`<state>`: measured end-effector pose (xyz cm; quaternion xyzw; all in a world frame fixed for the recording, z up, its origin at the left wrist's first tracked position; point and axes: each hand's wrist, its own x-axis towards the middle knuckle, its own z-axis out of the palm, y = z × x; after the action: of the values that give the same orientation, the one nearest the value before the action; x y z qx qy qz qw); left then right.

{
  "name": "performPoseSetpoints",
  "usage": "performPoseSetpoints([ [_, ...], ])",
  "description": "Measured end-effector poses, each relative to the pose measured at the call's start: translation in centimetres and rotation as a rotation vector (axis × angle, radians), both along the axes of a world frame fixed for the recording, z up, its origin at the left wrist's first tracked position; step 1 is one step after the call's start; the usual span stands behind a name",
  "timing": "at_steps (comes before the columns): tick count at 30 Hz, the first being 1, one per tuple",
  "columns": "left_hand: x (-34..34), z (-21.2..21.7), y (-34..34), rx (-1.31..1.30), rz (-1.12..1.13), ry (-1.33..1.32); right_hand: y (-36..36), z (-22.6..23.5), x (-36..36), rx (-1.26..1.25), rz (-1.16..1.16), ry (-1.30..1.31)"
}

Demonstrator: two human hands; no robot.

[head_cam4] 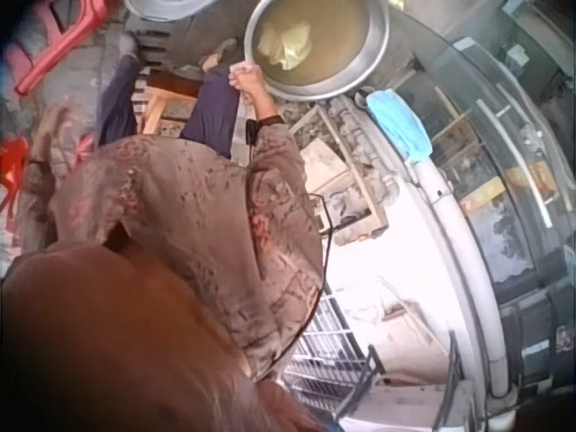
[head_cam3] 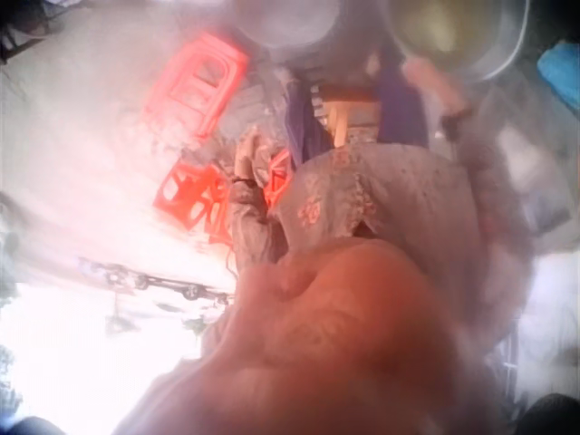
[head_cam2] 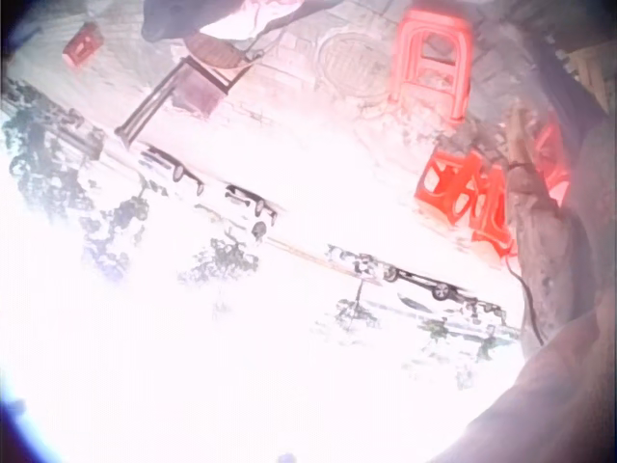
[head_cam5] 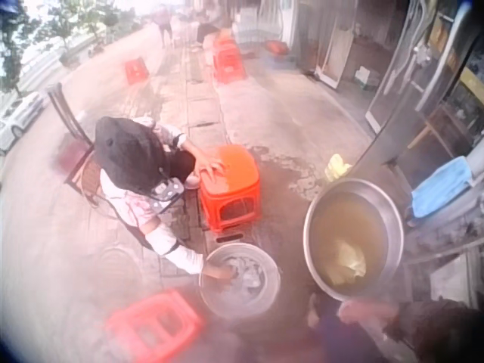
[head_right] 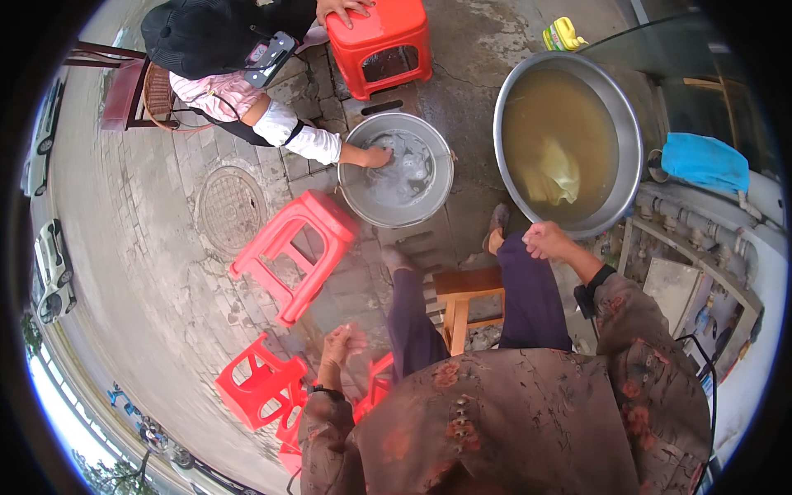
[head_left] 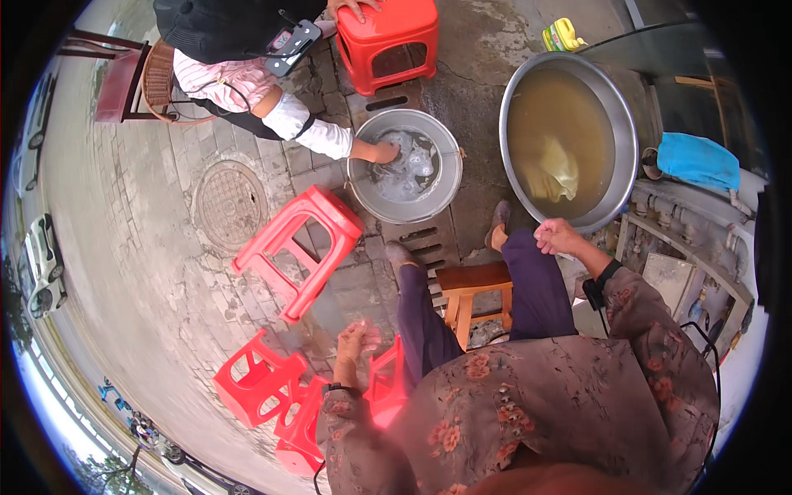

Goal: Washing red plastic stools with water and a steel wool scrubber.

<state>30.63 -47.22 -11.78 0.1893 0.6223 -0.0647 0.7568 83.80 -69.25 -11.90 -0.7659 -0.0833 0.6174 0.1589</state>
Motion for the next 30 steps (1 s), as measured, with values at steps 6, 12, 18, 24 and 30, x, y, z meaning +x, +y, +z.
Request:
performPoseSetpoints([
  [6,2.3,-9.6,2.2,0.297,0.039,0.227,14.1,-10.4,-6.1,0.294,0.460,-0.052],
  [12,7.8,-14.7,4.1,0.594,0.160,0.288,22.7,-23.2,-9.5,0.176,0.866,-0.245],
  [18,11.0,-19.9,7.4,1.210,-0.155,0.598,28.9,-31.6,-7.9,0.178,0.730,-0.489],
  [24,9.3,-24.5,8.9,1.426,-0.366,0.689,33.4,-39.0,-8.8,0.137,0.824,-0.337],
  [30,10.1,-25.9,12.7,1.357,-0.433,0.670,33.3,-52.1,-10.4,0.347,1.187,-0.569],
])
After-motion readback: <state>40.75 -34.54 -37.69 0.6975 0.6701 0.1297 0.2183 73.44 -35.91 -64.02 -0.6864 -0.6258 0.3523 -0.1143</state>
